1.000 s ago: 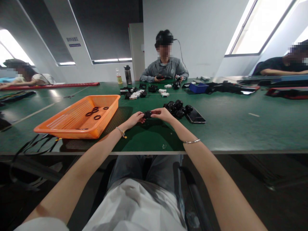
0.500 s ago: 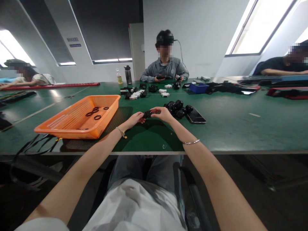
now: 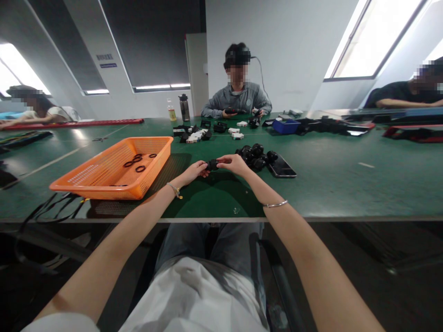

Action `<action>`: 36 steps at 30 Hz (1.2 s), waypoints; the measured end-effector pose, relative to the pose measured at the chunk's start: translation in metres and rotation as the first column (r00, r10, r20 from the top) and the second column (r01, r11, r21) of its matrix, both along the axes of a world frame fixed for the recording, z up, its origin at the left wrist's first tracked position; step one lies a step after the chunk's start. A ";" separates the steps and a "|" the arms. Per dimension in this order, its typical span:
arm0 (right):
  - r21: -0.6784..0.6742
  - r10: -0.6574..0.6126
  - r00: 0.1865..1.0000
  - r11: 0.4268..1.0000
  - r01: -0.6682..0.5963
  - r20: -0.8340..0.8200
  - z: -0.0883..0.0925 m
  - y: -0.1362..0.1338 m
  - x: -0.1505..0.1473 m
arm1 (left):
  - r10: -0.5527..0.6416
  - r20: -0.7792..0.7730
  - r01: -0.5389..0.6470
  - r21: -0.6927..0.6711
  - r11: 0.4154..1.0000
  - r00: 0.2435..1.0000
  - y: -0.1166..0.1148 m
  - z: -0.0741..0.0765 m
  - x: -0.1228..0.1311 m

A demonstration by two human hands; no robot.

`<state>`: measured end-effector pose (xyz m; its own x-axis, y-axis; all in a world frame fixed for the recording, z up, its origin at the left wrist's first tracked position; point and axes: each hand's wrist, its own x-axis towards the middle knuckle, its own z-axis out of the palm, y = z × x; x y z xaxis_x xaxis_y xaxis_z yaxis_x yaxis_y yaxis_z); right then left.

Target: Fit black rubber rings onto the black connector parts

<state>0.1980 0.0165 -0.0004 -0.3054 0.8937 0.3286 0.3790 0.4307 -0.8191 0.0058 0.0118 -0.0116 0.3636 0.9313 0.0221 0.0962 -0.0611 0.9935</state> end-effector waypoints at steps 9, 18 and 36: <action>-0.004 0.050 0.998 0.999 -0.050 0.035 0.002 0.000 0.002 | 0.020 -0.010 -0.020 -0.006 1.000 1.000 -0.003 0.003 0.001; 0.056 0.019 0.998 0.998 -0.022 0.059 0.001 0.002 0.002 | 0.001 -0.011 -0.001 0.005 1.000 1.000 0.000 0.000 0.000; -0.025 0.032 0.996 0.999 -0.035 -0.082 -0.003 0.002 -0.001 | -0.009 -0.006 0.009 0.020 1.000 1.000 0.002 -0.001 0.000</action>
<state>0.1970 0.0183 -0.0032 -0.3087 0.8923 0.3295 0.2965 0.4195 -0.8580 0.0053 0.0136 -0.0130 0.3725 0.9272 0.0387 0.1017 -0.0822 0.9914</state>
